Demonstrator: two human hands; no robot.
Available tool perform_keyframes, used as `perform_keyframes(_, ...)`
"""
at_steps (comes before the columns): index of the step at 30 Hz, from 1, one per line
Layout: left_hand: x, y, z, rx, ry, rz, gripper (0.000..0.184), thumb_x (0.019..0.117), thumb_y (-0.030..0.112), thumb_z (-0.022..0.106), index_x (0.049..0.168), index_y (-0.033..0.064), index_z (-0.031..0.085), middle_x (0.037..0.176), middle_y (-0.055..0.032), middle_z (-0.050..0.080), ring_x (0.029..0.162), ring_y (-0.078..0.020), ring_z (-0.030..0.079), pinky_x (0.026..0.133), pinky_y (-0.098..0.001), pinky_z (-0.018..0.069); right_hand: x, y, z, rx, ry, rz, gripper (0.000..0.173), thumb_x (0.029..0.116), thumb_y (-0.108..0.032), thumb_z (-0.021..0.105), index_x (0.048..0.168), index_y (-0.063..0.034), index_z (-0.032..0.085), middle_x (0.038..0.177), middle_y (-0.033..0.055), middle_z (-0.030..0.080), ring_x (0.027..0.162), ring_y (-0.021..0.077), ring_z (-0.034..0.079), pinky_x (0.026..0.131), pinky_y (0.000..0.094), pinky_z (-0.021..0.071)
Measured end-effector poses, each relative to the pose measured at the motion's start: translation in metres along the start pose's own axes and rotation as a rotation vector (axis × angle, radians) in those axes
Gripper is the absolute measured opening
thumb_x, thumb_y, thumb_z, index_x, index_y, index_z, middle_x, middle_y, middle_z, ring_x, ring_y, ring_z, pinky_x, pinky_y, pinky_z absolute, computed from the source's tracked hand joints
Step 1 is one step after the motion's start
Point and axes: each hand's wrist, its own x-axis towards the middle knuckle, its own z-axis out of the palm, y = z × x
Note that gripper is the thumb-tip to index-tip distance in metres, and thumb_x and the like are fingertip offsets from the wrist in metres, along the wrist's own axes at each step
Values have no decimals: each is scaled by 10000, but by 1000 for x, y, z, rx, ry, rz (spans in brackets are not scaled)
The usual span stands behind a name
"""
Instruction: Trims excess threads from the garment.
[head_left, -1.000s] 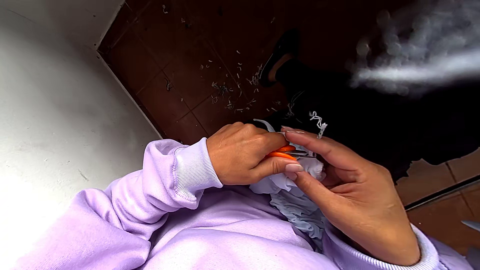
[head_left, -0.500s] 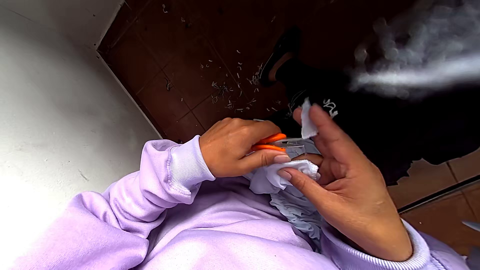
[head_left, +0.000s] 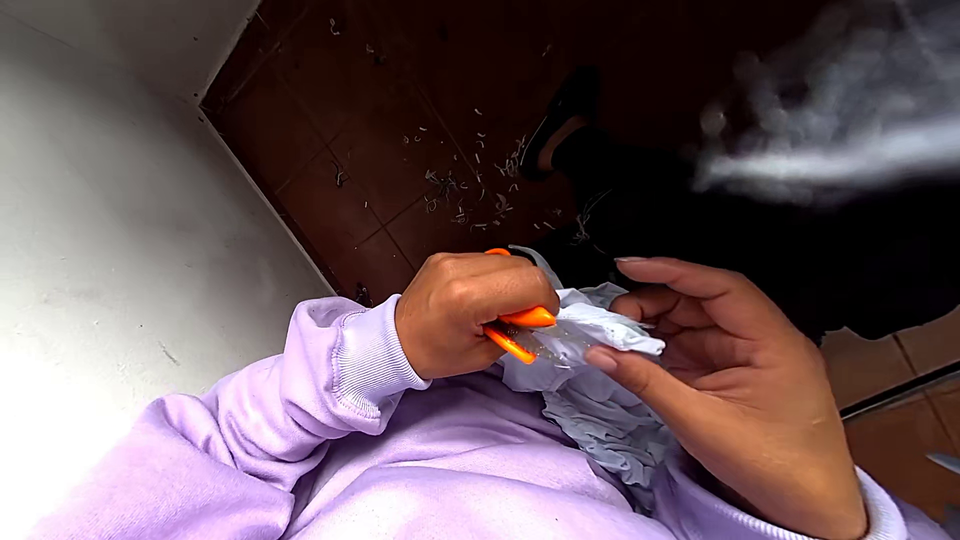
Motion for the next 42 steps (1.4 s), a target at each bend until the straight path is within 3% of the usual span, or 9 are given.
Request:
perform_keyframes(3,-1,-1,1,-54,12,-57,29,806,-61,680,832,-75,679,739,-150,675,696,-141,639,631,-244,516,1,-3,0,156,-21,-25,533,872,-282,802,1351,-226,575,1049,-141,682,924,-3,660,841,140,562)
perform_keyframes(8,8,4,3,-264,-18,-211,390,831,144,793,1077,-136,679,882,-101,622,776,-52,528,658,-158,439,0,-4,6,69,59,-46,491,873,-183,780,1314,-217,567,1098,-146,677,986,-4,659,890,152,560)
perform_keyframes(11,14,5,11,-213,-10,-195,256,840,103,793,1001,-90,745,900,-127,661,839,-109,618,726,-215,527,0,-5,10,-11,63,-85,478,896,-167,756,1328,-198,557,1143,-142,677,1035,0,657,917,162,555)
perform_keyframes(16,16,4,15,-39,6,-105,60,848,-4,715,873,-54,734,842,-144,684,770,-161,656,630,-287,533,0,-3,10,29,79,-26,520,888,-198,770,1345,-182,522,1113,-131,672,987,0,659,883,151,558)
perform_keyframes(19,17,4,16,-256,95,-311,94,931,-11,641,885,-84,678,830,-97,633,770,-68,582,683,-195,493,1,-2,8,64,73,-26,488,892,-202,759,1320,-209,524,1157,-128,647,1036,7,647,908,157,554)
perform_keyframes(25,21,10,20,-761,234,-602,110,983,-45,549,905,-11,619,671,54,557,557,35,475,512,-130,399,5,-2,5,77,-35,-129,231,946,-188,701,1170,-222,662,1337,-63,586,1204,75,593,944,196,547)
perform_keyframes(31,21,6,17,-381,177,-369,89,933,-21,643,897,-100,663,849,-85,620,767,-30,568,677,-156,482,1,-3,4,47,-61,-76,260,978,-158,629,1216,-139,729,1256,-49,673,1152,70,637,943,197,558)
perform_keyframes(35,19,7,-3,-343,-2,-386,257,989,141,589,1092,-83,519,827,-31,528,708,-22,498,607,-157,432,1,-1,5,138,37,-81,220,975,-96,651,1167,-116,756,1168,-57,714,1047,57,677,890,190,581)
perform_keyframes(42,15,6,-28,199,-398,-221,361,993,391,630,983,38,704,775,-34,668,695,-130,645,568,-322,504,2,-2,3,138,12,-70,364,931,-72,691,1294,-90,686,1302,-7,669,1132,112,666,953,235,579)
